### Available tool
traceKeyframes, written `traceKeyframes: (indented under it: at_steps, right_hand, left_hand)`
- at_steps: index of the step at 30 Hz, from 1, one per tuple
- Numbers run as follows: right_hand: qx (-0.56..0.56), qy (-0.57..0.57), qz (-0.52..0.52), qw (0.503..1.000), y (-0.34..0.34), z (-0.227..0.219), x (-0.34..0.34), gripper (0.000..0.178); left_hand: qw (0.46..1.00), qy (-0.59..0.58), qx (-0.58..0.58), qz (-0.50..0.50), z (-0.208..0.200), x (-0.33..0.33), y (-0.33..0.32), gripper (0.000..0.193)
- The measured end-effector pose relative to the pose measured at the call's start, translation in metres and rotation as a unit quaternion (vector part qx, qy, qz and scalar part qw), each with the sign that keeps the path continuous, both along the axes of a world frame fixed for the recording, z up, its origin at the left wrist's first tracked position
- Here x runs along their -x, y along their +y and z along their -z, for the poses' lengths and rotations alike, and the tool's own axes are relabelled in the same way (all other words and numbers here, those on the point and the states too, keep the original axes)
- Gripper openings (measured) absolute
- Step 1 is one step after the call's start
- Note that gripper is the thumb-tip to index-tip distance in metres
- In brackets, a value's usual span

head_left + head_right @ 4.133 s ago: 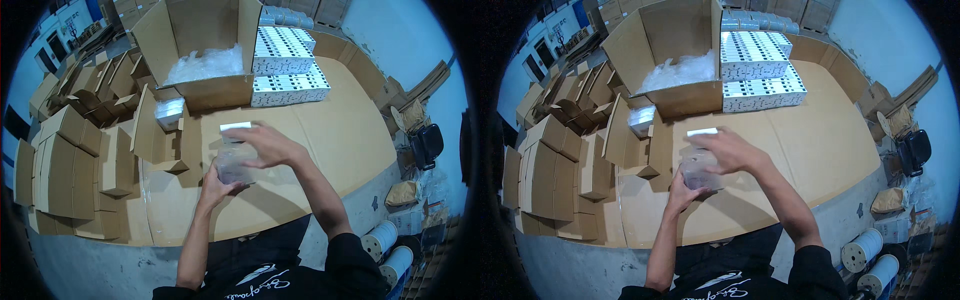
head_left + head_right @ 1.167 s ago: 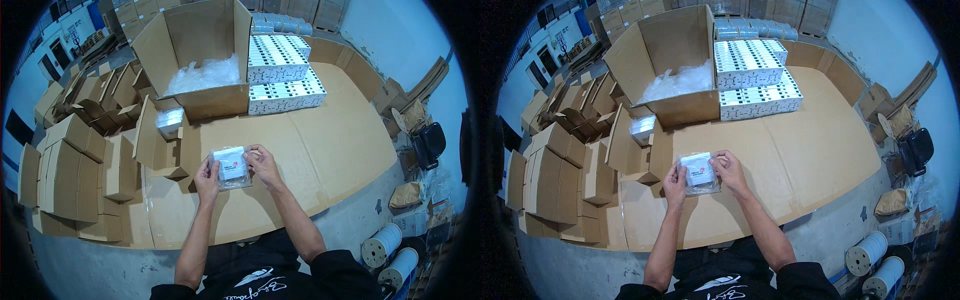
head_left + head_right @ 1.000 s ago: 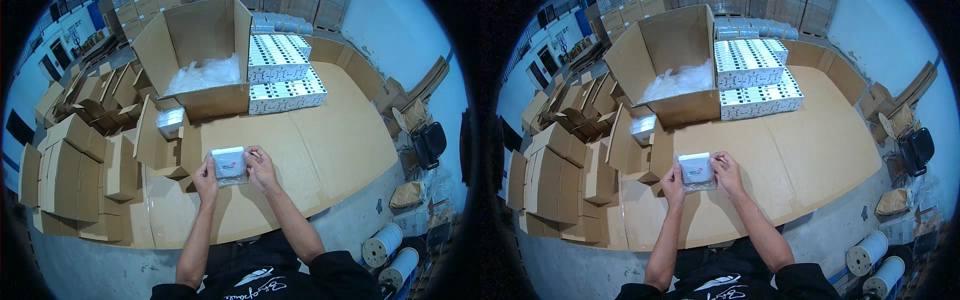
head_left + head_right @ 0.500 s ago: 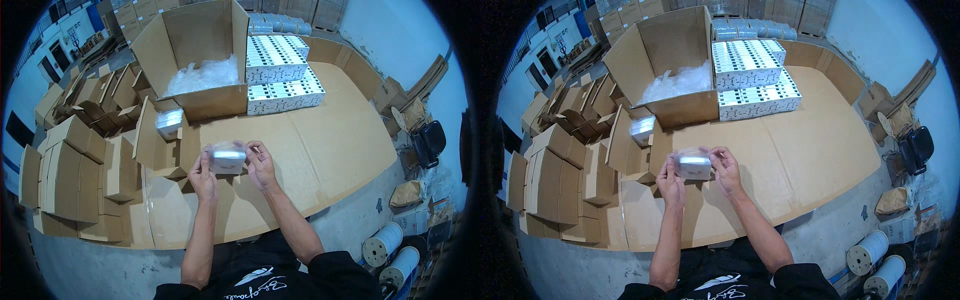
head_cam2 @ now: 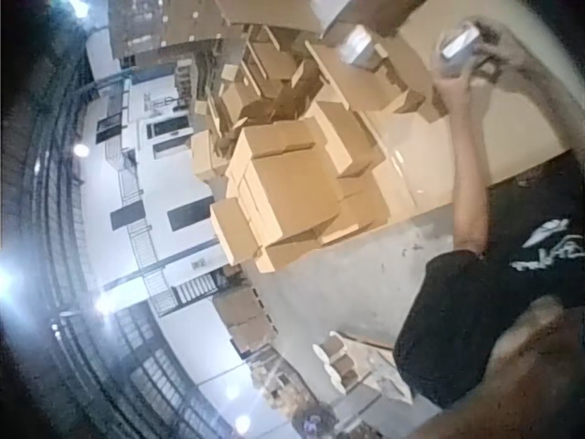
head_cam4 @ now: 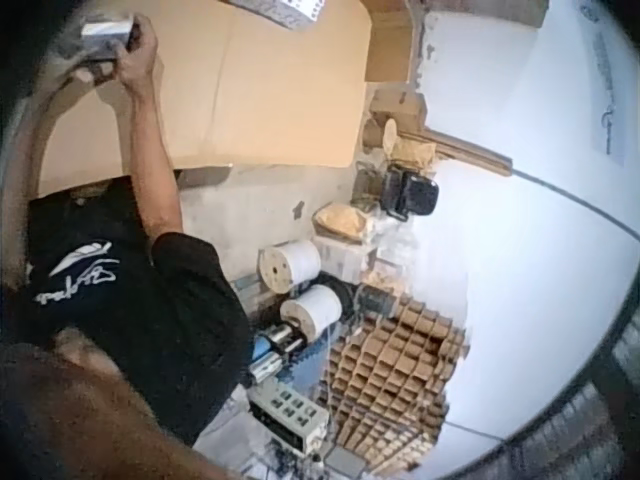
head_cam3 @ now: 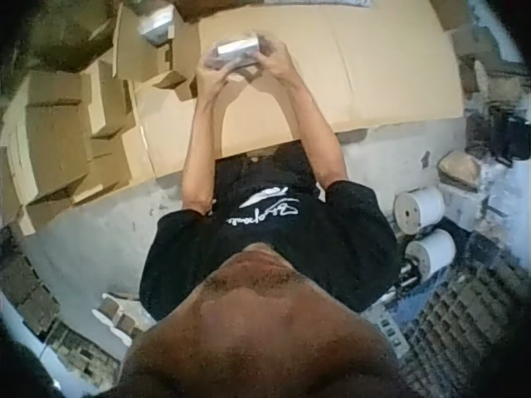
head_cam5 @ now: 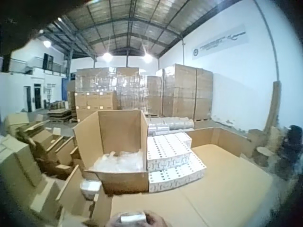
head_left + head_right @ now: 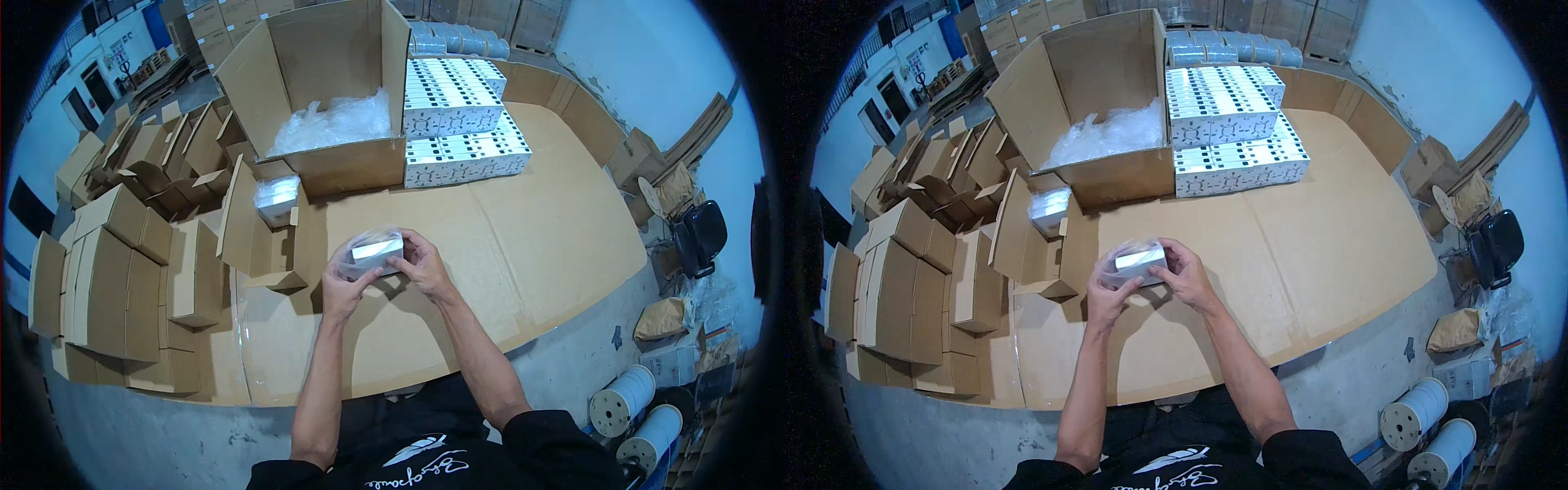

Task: Packaging small white boxes into plastic bags and placing them into larger shipping boxes.

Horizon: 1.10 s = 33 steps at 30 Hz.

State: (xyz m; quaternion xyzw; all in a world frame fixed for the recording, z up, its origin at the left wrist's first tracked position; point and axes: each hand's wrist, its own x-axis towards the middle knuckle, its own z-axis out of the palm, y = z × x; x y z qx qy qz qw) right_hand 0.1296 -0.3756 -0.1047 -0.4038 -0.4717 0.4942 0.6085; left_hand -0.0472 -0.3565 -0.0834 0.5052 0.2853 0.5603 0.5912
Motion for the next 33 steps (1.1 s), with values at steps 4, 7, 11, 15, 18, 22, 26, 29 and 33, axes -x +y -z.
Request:
traceKeyframes:
  at_steps: [4,7,11,15,18,22,26,29,33]
  right_hand:
    - [0.047,0.0,-0.026,0.999,-0.007,-0.009,-0.003,0.043]
    - [0.077,-0.034,-0.04,0.996,-0.013,-0.022,-0.008,0.031]
    - [0.029,-0.132,-0.042,0.99,-0.013,-0.025,-0.018,0.019]
    - [0.036,-0.157,-0.02,0.987,-0.012,-0.029,-0.015,0.012]
    - [0.02,-0.107,0.027,0.994,-0.01,-0.022,-0.01,0.006]
    - [0.008,-0.07,0.065,0.995,-0.008,-0.015,-0.001,0.01]
    - [0.011,-0.027,0.088,0.996,-0.006,-0.008,0.003,0.013]
    - [-0.005,0.028,0.113,0.993,-0.011,-0.02,0.012,0.024]
    - [-0.064,0.007,0.067,0.996,-0.019,-0.017,-0.003,0.029]
  left_hand:
    - [0.995,0.089,0.051,0.018,0.013,0.012,0.009,0.032]
    - [0.993,0.098,0.05,0.03,0.017,0.019,0.014,0.023]
    - [0.994,0.093,0.038,0.036,0.008,0.019,0.014,0.016]
    - [0.992,0.123,0.02,0.001,0.005,0.018,0.016,0.014]
    - [0.985,0.11,0.131,-0.033,0.0,0.007,0.011,0.015]
    - [0.985,0.076,0.11,-0.105,0.015,0.003,0.014,0.019]
    - [0.988,0.022,0.118,-0.094,0.021,0.0,0.014,0.019]
    - [0.988,0.014,0.123,-0.093,0.019,0.002,0.015,0.019]
    - [0.987,0.019,0.128,-0.093,0.02,0.001,0.016,0.019]
